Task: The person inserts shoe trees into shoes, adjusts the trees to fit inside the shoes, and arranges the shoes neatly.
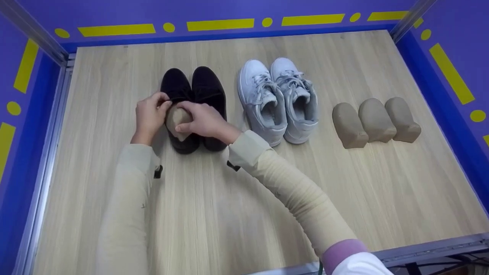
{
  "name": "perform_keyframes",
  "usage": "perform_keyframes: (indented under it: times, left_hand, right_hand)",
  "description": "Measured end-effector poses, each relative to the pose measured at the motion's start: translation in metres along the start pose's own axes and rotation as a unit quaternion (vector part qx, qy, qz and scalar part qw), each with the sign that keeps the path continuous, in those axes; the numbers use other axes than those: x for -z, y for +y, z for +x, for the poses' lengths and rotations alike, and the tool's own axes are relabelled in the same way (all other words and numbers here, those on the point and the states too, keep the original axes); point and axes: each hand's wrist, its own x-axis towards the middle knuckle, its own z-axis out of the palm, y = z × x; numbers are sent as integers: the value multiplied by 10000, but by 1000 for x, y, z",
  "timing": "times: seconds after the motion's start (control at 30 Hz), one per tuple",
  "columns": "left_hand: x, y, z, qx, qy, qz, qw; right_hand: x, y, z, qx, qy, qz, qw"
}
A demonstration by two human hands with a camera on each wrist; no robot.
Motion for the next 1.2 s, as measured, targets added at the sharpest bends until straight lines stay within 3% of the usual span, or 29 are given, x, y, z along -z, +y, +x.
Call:
perform_keyframes:
  times: [0.33,0.7,1.2]
  left_hand:
    - [1,0,1,-128,-3,131,9998]
    - [3,-1,2,28,-69,42,10000]
    - [3,0,2,87,-108,-51,9999]
  right_hand:
    - [-9,-3,7,-54,159,-370,9992]
    - [-11,-3,12,-131,184,-476,9986]
    - [-22,-6,14,-587,811,-460,9939]
